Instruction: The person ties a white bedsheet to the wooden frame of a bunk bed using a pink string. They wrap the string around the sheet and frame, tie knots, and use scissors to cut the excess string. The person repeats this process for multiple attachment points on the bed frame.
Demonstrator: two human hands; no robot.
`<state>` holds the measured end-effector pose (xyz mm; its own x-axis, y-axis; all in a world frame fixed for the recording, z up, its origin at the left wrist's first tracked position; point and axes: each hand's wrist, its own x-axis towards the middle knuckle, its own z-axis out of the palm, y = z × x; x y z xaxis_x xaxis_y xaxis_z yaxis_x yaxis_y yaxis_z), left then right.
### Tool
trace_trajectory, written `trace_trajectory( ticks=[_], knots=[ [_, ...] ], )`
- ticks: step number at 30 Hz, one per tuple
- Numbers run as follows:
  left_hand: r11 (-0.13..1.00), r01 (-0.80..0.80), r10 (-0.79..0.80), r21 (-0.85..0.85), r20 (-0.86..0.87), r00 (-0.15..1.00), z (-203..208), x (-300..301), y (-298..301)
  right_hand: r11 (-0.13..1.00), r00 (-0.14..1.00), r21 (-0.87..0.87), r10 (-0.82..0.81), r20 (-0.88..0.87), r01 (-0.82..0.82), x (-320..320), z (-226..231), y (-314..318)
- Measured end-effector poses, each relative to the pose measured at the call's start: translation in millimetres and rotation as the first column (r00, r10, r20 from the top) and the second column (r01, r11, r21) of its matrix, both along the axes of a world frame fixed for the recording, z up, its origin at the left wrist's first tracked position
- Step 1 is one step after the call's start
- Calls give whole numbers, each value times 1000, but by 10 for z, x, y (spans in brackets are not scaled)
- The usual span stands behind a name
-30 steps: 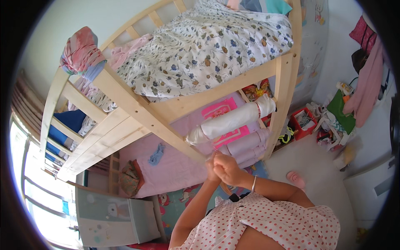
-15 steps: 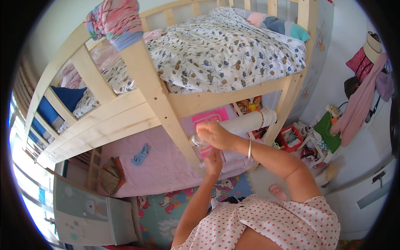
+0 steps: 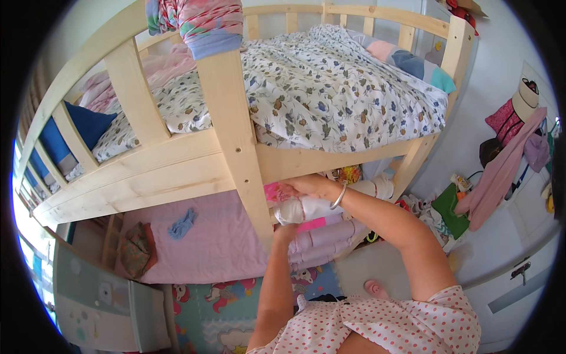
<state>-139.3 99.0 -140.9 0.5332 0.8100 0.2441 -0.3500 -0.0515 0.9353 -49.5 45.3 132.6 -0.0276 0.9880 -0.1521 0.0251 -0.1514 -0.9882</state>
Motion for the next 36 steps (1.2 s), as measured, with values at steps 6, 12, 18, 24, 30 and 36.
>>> trace_trajectory(
  ticks=[6,12,18,24,30,36],
  knots=[
    [995,-71,73,-65,28,997,344,105,23,975,994,-221,-52,-94,30,123,165,-51],
    [906,-127,143,-404,10,990,913,199,16,928,949,-281,-287,-128,243,92,118,-40],
    [904,152,21,-399,397,917,1453,118,-176,955,959,-101,-271,77,278,346,-317,90],
    [824,373,-83,-427,560,824,1547,56,-126,955,997,-292,-32,75,52,138,288,-155],
    [991,-48,63,-124,127,990,1436,137,-138,970,875,-230,46,482,75,471,24,-97],
    [979,-181,179,94,31,983,1156,224,-35,989,545,-97,140,826,-108,782,-510,102]
  ],
)
